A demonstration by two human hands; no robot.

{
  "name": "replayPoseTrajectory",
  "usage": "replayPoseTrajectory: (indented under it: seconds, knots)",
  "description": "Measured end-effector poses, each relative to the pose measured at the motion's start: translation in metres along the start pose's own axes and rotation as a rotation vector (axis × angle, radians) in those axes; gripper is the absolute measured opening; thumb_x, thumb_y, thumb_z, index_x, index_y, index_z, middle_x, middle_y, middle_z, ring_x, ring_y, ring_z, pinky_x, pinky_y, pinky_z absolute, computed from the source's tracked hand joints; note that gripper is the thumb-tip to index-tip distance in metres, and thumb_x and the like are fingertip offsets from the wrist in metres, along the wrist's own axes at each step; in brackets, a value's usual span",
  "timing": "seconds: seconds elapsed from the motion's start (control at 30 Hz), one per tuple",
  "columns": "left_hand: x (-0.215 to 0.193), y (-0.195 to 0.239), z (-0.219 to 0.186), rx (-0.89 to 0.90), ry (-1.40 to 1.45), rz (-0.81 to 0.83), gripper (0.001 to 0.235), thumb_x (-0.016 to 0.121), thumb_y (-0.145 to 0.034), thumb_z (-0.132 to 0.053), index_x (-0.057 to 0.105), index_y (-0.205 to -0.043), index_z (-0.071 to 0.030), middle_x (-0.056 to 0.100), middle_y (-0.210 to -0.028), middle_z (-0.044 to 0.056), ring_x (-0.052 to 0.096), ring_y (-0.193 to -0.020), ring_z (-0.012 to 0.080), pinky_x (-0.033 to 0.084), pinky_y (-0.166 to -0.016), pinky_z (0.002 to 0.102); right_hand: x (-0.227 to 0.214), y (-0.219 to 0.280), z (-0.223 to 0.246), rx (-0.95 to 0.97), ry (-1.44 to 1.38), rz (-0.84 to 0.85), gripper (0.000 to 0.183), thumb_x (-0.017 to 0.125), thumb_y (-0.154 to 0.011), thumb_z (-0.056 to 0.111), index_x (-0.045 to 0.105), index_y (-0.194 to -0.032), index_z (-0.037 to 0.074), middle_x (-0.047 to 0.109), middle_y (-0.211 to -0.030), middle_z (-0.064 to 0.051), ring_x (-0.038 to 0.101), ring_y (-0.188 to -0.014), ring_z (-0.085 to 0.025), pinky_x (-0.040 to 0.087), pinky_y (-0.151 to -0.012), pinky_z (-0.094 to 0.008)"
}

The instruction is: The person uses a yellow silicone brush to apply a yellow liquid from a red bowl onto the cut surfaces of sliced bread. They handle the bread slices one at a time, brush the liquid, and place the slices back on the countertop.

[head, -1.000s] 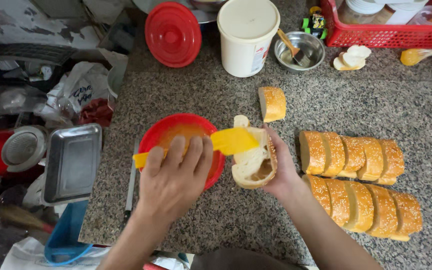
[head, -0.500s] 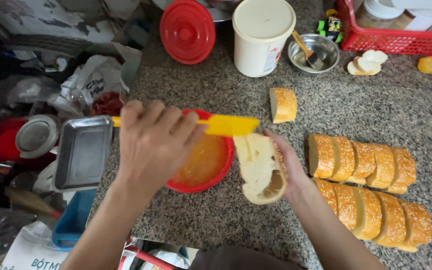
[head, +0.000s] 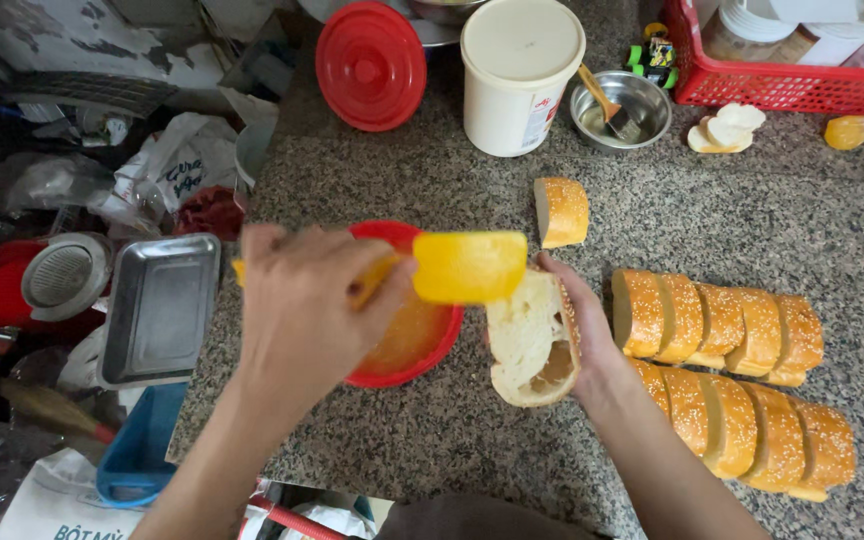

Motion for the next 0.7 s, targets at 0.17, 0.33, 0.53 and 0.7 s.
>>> replayPoseTrajectory:
  seconds: [0.17,0.33,0.53,0.7]
  knots:
    - [0.007,0.011,0.016,-0.287,0.002,0.297,0.031,0.083,-0.097,-0.046,0.092,-0.099,-0.017,0.084,-0.080,0.010,0.075,-0.069,0.0296,0.042,-0.100,0.050,-0.004,0.002,0.015,-0.114,0.026,-0.021,0.048,0.063,-0.108,0.048,0.071,-0.140,0.013,0.086,-0.118,-0.014,0.085,-0.092,-0.031,0.072,-0.080,-0.051]
    - [0.000,0.005,0.002,-0.103,0.090,0.087,0.029,0.083,-0.097,-0.041,0.089,-0.096,-0.013,0.086,-0.089,0.009,0.077,-0.074,0.0271,0.042,-0.096,0.052,0.002,0.004,0.012,-0.085,0.047,0.078,0.054,0.062,-0.109,0.054,0.074,-0.138,0.010,0.085,-0.111,-0.017,0.084,-0.084,-0.035,0.072,-0.074,-0.051]
    - [0.002,-0.001,0.014,-0.211,-0.061,-0.005,0.028,0.083,-0.105,-0.039,0.088,-0.097,-0.013,0.086,-0.090,0.007,0.076,-0.076,0.0271,0.042,-0.092,0.051,0.001,0.009,0.016,-0.063,0.038,0.065,0.058,0.057,-0.110,0.055,0.075,-0.142,0.011,0.085,-0.116,-0.019,0.084,-0.089,-0.035,0.071,-0.075,-0.047]
    - [0.012,0.017,0.024,-0.085,-0.260,-0.074,0.026,0.079,-0.105,-0.035,0.086,-0.095,-0.012,0.086,-0.096,0.007,0.078,-0.087,0.0253,0.043,-0.098,0.051,-0.020,0.004,0.019,-0.096,0.057,-0.268,0.062,0.049,-0.111,0.060,0.071,-0.148,0.016,0.081,-0.131,-0.011,0.079,-0.114,-0.031,0.066,-0.101,-0.054]
Point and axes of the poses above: each hand's wrist, its own y-axis away from the middle knuckle, its own x-axis out of the palm, z = x × y, the point moved 4 cm from there along -y, towards the middle knuckle
